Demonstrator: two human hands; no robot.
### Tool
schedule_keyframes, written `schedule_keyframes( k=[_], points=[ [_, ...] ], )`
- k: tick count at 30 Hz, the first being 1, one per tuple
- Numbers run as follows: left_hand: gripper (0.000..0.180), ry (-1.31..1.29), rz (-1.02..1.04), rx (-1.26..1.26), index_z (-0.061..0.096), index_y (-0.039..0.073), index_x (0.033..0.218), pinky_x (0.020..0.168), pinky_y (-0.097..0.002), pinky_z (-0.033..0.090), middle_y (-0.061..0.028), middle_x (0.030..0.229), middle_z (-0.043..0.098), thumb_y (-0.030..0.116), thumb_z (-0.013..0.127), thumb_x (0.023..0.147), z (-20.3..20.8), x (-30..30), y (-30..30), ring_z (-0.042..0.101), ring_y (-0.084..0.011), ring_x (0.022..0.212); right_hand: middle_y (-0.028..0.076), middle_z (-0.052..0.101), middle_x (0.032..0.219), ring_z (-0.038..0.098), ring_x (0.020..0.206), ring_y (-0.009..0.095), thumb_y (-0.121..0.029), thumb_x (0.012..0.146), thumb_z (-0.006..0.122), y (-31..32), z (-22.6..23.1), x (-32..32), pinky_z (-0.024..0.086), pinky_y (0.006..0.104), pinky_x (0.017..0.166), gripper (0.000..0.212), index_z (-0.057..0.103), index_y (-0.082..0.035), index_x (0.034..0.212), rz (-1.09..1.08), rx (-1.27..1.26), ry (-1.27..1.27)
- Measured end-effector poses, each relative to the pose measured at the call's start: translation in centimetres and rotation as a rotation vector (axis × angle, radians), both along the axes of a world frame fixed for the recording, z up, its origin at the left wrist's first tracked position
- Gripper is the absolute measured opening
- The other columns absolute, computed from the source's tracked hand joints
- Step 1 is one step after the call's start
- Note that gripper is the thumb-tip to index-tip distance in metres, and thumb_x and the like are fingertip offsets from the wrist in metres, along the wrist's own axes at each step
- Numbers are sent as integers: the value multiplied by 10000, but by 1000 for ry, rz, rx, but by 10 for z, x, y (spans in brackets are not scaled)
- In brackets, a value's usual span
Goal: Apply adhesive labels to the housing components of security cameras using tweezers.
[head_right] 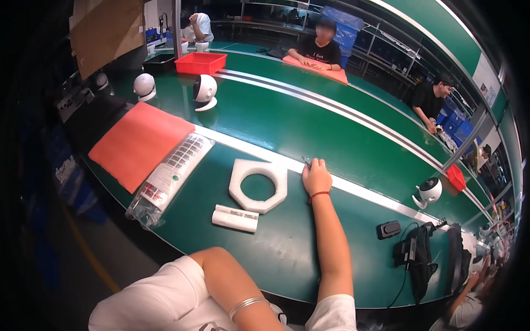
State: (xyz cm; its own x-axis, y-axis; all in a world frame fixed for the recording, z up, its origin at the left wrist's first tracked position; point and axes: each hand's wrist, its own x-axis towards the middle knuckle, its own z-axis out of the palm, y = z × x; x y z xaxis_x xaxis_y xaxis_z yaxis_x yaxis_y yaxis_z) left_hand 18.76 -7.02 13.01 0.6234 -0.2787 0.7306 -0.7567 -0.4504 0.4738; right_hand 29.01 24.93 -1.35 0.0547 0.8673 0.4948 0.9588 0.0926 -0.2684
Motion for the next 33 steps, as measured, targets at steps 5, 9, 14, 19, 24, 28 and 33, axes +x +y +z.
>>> schedule_keyframes(
  k=[5, 9, 14, 19, 24, 28, 33],
  points=[
    [239, 0, -122, -56, 603, 38, 1118, 815, -397, 510, -154, 1088, 623, 172, 558, 925, 7, -6, 12, 612, -319, 983, 106, 604, 949, 627, 763, 359, -295, 856, 616, 0, 1, 0, 509, 471, 642, 216, 564, -88, 893, 16, 10, 26],
    [239, 1, -200, -117, 593, 36, 1121, 816, -401, 505, -156, 1084, 618, 180, 541, 938, 12, -11, 18, 607, -324, 981, 98, 601, 948, 630, 739, 348, -278, 844, 624, 3, -2, 5, 511, 457, 619, 202, 566, -92, 901, 16, 22, 16],
    [241, -3, -305, -161, 580, 32, 1125, 817, -407, 498, -159, 1080, 612, 190, 519, 953, 21, -26, 34, 601, -331, 979, 97, 604, 927, 623, 750, 342, -276, 846, 621, 0, -2, 3, 498, 457, 626, 199, 571, -88, 886, -4, 12, 26],
    [245, -15, -420, -215, 567, 29, 1129, 818, -413, 492, -162, 1075, 606, 200, 498, 969, 30, -32, 43, 595, -337, 978, 98, 603, 925, 622, 749, 339, -269, 844, 625, 4, -3, 1, 497, 452, 624, 191, 569, -91, 884, -8, 27, 15],
    [249, -25, -510, -257, 557, 26, 1132, 820, -417, 487, -164, 1071, 601, 208, 480, 982, 44, -35, 51, 590, -343, 976, 98, 589, 955, 628, 731, 345, -245, 837, 621, 5, -4, 3, 508, 451, 608, 179, 556, -95, 911, 44, 62, 4],
    [308, -47, -166, -342, 633, 73, 1141, 1002, -448, 384, -180, 1270, 543, 166, 611, 848, 61, -42, 95, 504, -355, 1176, 93, 607, 926, 623, 771, 339, -270, 843, 625, -4, 2, -2, 496, 448, 626, 189, 574, -90, 870, -13, 33, 30],
    [168, -163, -99, -554, 619, -4, 1004, 876, -310, 437, -102, 1009, 623, 95, 605, 868, 76, -76, 131, 586, -236, 985, 96, 600, 938, 621, 751, 342, -256, 837, 622, 1, -9, 0, 502, 452, 618, 173, 573, -95, 879, 38, 52, 44]
  ],
)
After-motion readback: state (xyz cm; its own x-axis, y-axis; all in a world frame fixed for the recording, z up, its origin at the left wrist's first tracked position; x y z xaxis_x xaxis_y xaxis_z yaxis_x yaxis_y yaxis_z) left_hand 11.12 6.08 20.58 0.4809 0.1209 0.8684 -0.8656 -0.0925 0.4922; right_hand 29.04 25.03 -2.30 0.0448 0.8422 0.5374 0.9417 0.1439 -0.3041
